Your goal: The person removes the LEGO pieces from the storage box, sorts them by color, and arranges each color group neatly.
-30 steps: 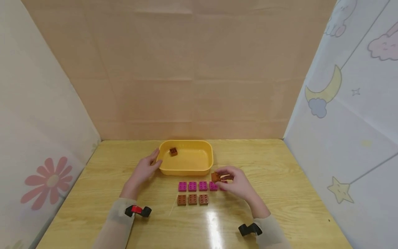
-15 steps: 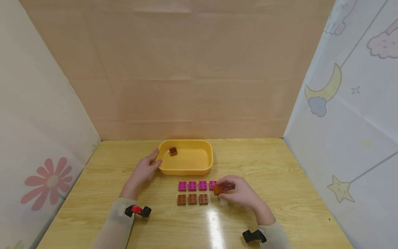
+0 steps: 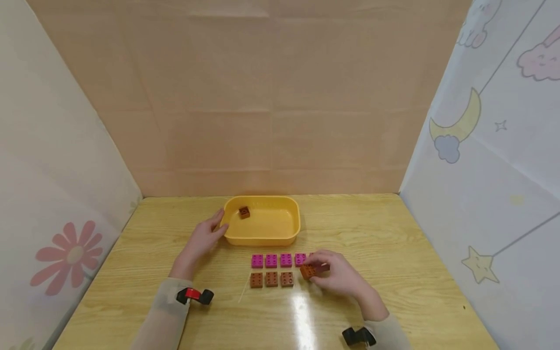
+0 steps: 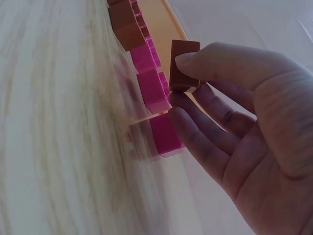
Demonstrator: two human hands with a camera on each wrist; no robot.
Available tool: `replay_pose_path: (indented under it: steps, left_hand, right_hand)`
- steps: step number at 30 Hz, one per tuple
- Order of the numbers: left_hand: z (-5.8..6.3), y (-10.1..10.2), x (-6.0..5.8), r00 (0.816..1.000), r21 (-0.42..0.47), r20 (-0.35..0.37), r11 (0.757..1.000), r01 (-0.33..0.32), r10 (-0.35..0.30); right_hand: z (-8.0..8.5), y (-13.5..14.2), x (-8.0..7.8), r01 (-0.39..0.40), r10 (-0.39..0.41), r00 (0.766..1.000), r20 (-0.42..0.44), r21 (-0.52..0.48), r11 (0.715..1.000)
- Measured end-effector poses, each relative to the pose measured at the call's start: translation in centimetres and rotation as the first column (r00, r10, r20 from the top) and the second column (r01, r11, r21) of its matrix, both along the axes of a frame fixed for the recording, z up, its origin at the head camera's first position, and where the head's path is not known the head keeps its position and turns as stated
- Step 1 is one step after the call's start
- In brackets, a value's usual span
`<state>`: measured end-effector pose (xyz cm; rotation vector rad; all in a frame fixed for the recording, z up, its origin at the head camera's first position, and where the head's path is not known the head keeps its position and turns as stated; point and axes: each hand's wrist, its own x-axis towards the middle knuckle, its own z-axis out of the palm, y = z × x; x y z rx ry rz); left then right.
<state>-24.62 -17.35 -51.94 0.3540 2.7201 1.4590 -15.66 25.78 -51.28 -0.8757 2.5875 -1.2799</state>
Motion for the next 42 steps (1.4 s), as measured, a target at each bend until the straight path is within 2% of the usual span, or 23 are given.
replay_pose_path:
  steps: [14, 21, 36, 42]
  left_hand:
    - [0.2, 0.0, 0.1, 1.0, -0.008, 0.001, 1.0, -0.003, 0.003]
    - [0.2, 0.1, 0.1, 1.0, 0.0, 0.004, 1.0, -0.005, 0.005]
    - [0.0, -0.1, 0.0, 1.0, -0.005, 0.002, 1.0, -0.008, 0.008]
    - [-0.1, -0.1, -0.1, 1.0, -0.002, 0.0, 1.0, -0.007, 0.007]
  right_hand:
    - [-0.9, -0.8, 0.1, 0.001, -0.003, 1.0, 0.026, 0.067, 0.998]
    - [-1.2, -0.7, 0.0, -0.026, 0.026, 1.0, -0.001, 0.085, 0.996]
    - [-0.9, -1.1, 0.1, -0.015, 0.024, 0.999, -0.048, 0.171, 0.985]
    - [-0.9, -1.2, 0.1, 0.012, 0.0, 0.998, -0.055, 0.209, 0.978]
